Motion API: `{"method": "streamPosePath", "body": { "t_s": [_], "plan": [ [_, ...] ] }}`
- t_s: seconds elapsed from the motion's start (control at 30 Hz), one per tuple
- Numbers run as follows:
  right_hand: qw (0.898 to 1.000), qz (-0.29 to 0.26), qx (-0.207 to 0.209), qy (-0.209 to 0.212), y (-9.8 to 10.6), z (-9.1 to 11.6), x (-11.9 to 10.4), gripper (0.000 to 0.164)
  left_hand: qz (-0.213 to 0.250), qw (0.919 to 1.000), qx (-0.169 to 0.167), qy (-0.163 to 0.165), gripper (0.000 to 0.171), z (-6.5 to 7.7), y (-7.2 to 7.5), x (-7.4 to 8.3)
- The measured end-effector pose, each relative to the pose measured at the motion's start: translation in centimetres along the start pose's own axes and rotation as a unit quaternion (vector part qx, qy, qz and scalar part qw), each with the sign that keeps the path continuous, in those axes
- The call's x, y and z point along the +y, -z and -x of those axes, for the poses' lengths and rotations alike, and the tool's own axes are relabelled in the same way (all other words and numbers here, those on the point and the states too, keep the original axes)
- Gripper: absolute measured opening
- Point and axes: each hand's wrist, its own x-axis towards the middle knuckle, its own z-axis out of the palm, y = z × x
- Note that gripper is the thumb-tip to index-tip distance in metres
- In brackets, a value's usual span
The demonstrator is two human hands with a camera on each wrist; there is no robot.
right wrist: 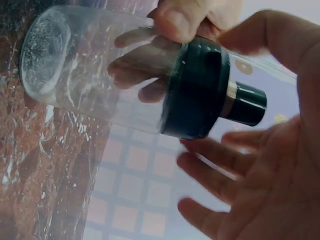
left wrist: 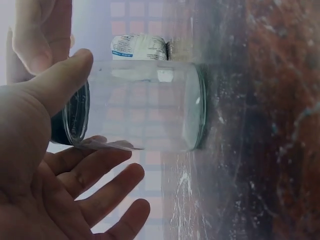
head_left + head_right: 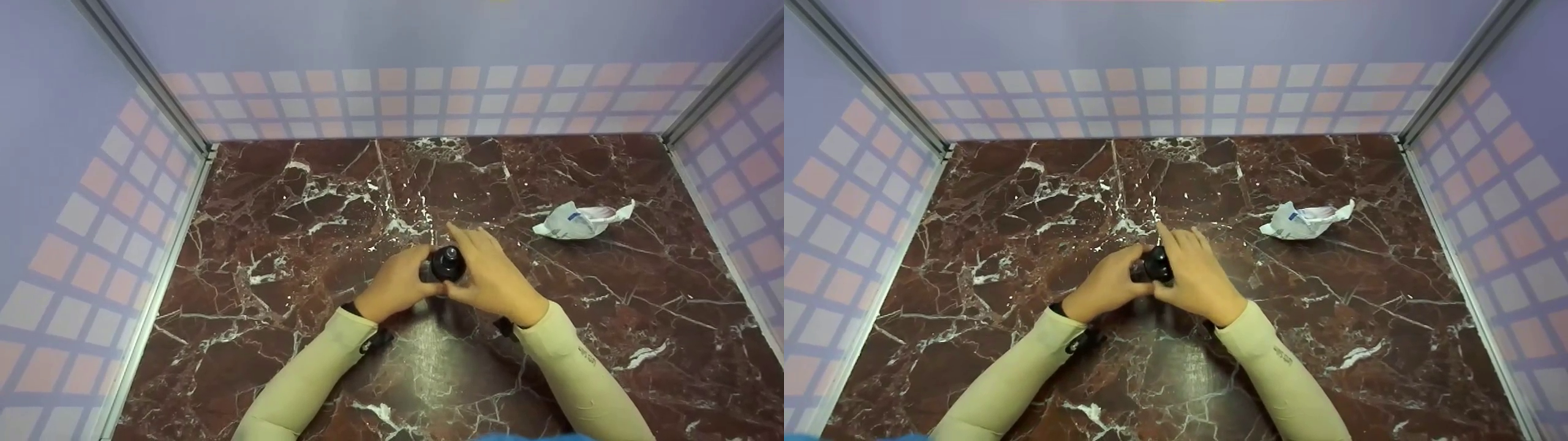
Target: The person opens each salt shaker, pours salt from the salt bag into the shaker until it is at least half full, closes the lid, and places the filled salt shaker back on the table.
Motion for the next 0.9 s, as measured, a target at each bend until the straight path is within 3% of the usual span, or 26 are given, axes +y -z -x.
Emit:
{"method": "streamPosePath", "body": {
  "t_s": [0.13, 0.23, 0.57, 0.9],
  "plan": [
    [0.999, 0.031, 0.025, -0.031, -0.31, -0.11, 0.04, 0.11, -0.011, 0.9999, 0.0, 0.003, 0.066, 0.05, -0.07, 0.03],
    [0.998, 0.043, 0.035, -0.04, -0.41, -0.09, 0.16, 0.107, -0.021, 0.9998, 0.003, 0.006, 0.066, 0.06, -0.1, 0.09],
    [1.0, 0.028, 0.009, -0.006, -0.21, -0.11, 0.29, 0.095, -0.034, 0.9994, -0.002, 0.01, 0.065, 0.2, -0.17, 0.25],
    [0.999, -0.043, -0.019, 0.023, 0.22, -0.01, 0.52, 0.095, -0.01, 0.9996, -0.004, 0.028, 0.063, 0.25, -0.13, 0.42]
  ]
}}
